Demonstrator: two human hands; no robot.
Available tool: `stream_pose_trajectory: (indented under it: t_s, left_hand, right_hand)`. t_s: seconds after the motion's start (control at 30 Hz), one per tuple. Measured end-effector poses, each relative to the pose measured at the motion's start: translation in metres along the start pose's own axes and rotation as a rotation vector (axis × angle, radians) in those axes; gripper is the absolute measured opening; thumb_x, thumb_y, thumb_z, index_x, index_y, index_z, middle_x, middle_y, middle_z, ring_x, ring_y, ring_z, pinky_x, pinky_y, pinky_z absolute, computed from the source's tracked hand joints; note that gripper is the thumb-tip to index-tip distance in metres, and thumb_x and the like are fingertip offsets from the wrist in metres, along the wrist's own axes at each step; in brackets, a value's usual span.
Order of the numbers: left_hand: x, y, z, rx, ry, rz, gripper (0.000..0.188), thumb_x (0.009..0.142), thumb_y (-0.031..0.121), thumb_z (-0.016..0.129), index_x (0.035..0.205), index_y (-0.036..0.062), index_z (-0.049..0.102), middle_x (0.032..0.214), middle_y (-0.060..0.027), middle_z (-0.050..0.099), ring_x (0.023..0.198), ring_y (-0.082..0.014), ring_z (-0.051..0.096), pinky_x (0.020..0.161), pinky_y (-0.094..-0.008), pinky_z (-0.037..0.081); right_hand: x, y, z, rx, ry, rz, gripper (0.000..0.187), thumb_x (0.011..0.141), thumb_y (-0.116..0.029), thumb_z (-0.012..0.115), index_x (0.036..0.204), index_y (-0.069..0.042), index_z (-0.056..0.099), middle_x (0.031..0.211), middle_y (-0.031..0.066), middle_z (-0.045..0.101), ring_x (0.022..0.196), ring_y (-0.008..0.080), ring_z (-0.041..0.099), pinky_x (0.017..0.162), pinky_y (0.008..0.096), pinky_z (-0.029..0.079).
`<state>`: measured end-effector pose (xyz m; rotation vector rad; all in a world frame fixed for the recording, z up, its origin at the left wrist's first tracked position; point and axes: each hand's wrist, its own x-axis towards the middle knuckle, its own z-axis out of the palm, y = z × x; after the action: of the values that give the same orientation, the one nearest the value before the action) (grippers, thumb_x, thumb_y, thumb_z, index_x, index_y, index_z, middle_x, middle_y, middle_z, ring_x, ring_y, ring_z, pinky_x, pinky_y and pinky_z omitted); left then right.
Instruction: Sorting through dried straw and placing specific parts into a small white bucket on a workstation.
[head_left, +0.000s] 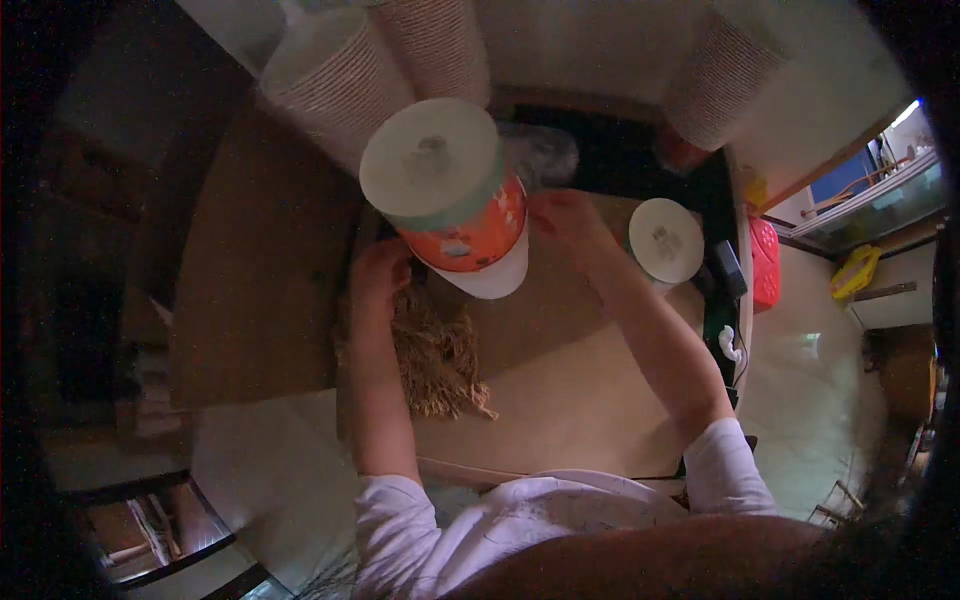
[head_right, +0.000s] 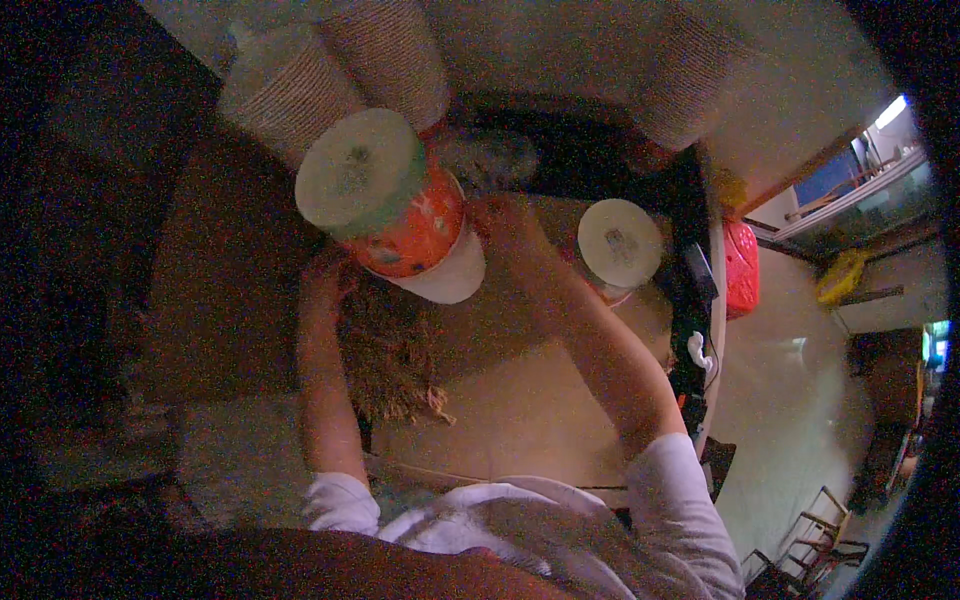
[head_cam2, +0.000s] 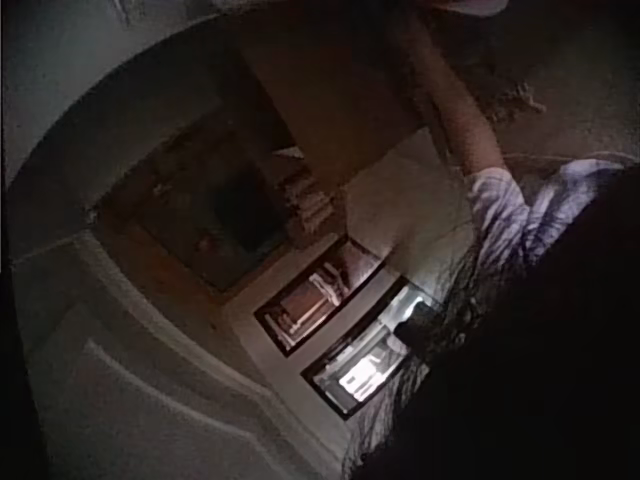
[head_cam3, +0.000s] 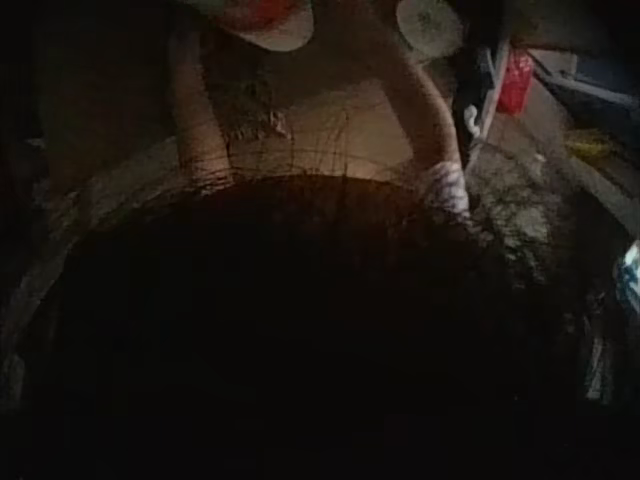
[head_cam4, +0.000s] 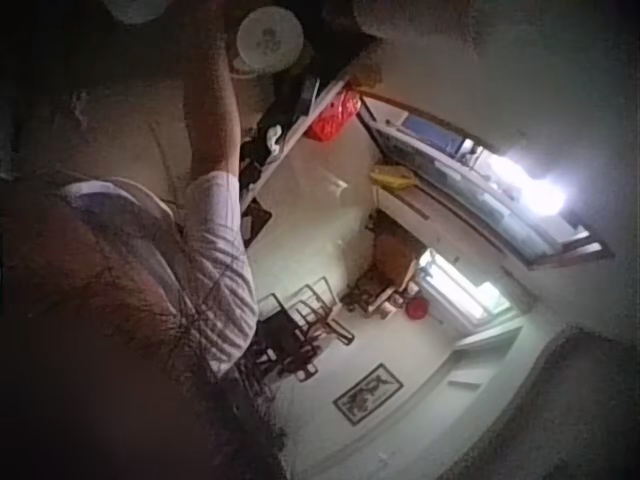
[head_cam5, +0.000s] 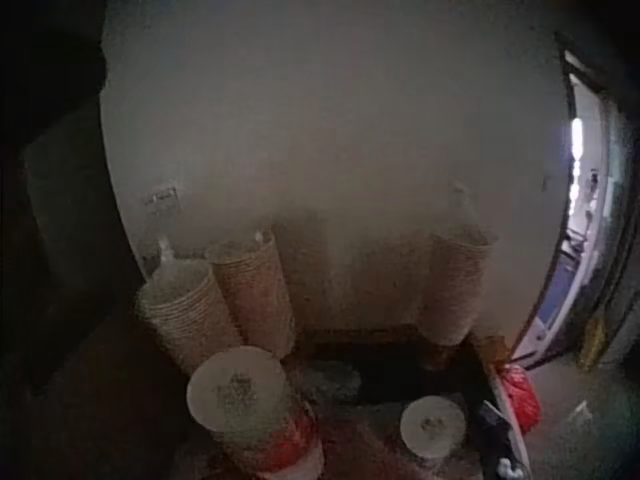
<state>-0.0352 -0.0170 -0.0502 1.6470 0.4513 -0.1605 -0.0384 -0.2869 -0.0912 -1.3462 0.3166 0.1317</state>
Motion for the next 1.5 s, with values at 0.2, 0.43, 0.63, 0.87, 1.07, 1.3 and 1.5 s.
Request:
stream_pose_trajectory:
  t_s: [0.2,0.43,0.63,0.87,1.07,1.3,1.5]
  left_hand:
    - [0.025,-0.007,-0.038,-0.223,-0.215,0.013,0.018,0.077,0.023,0.059,0.085,0.0065,0.059,0.064,-0.0005,0.055,0.05,-0.0092,0.05,0.043,-0.0219,0.04]
    - [-0.044,0.057,-0.007,-0.461,0.016,0.126,0.024,0.079,0.017,0.057,0.098,0.0035,0.055,0.07,-0.0021,0.055,0.059,-0.0119,0.052,0.048,-0.0245,0.041]
    - [-0.025,-0.093,-0.061,-0.372,-0.4,-0.141,0.02,0.081,0.015,0.055,0.097,0.0034,0.057,0.076,-0.0038,0.059,0.068,-0.0141,0.056,0.056,-0.0281,0.046]
    - [-0.121,-0.141,-0.041,0.831,0.007,0.463,0.017,0.082,0.017,0.053,0.09,0.0039,0.061,0.083,-0.0112,0.061,0.075,-0.0233,0.06,0.066,-0.0333,0.048]
    - [-0.093,-0.207,-0.021,0.767,0.179,0.264,0.019,0.078,0.02,0.059,0.086,0.0031,0.061,0.088,-0.0149,0.063,0.081,-0.0269,0.061,0.066,-0.038,0.047]
    - [-0.054,-0.267,-0.032,0.723,0.201,0.391,0.022,0.078,0.021,0.059,0.091,0.0033,0.06,0.083,-0.0137,0.063,0.078,-0.0264,0.061,0.066,-0.037,0.047]
    - [-0.103,-0.232,-0.047,0.312,0.124,0.456,0.026,0.079,0.027,0.059,0.091,0.0045,0.06,0.082,-0.0124,0.063,0.076,-0.0275,0.061,0.066,-0.0369,0.048]
  right_hand:
    - [-0.038,-0.062,0.036,0.16,-0.084,-0.125,0.012,0.082,-0.017,0.057,0.076,-0.008,0.06,0.067,-0.0015,0.052,0.06,0.0084,0.046,0.053,0.0222,0.037]
    - [-0.077,-0.114,0.014,0.252,-0.239,-0.259,0.019,0.085,-0.016,0.054,0.097,-0.003,0.059,0.081,0.0011,0.059,0.068,0.0094,0.053,0.056,0.0206,0.041]
    - [-0.198,-0.094,-0.026,0.033,-0.169,-0.263,0.021,0.084,-0.009,0.052,0.103,-0.001,0.056,0.088,0.0044,0.059,0.076,0.0128,0.056,0.066,0.0246,0.047]
    - [-0.291,0.029,-0.084,-0.811,-0.225,-0.458,0.018,0.069,0.0,0.064,0.085,-0.003,0.055,0.089,0.0124,0.053,0.086,0.0279,0.056,0.072,0.0337,0.048]
    - [-0.311,0.082,-0.104,-0.961,-0.228,-0.431,0.019,0.068,-0.004,0.064,0.085,-0.003,0.055,0.094,0.0117,0.053,0.089,0.0283,0.055,0.074,0.0346,0.049]
    - [-0.317,0.084,-0.108,-1.037,-0.257,-0.402,0.023,0.068,0.001,0.058,0.091,-0.003,0.057,0.1,0.0109,0.052,0.089,0.0283,0.055,0.074,0.0344,0.049]
    - [-0.345,0.064,-0.097,-0.709,-0.067,-0.277,0.025,0.071,0.008,0.052,0.094,-0.001,0.057,0.095,0.0065,0.051,0.072,0.0136,0.054,0.057,0.0239,0.045]
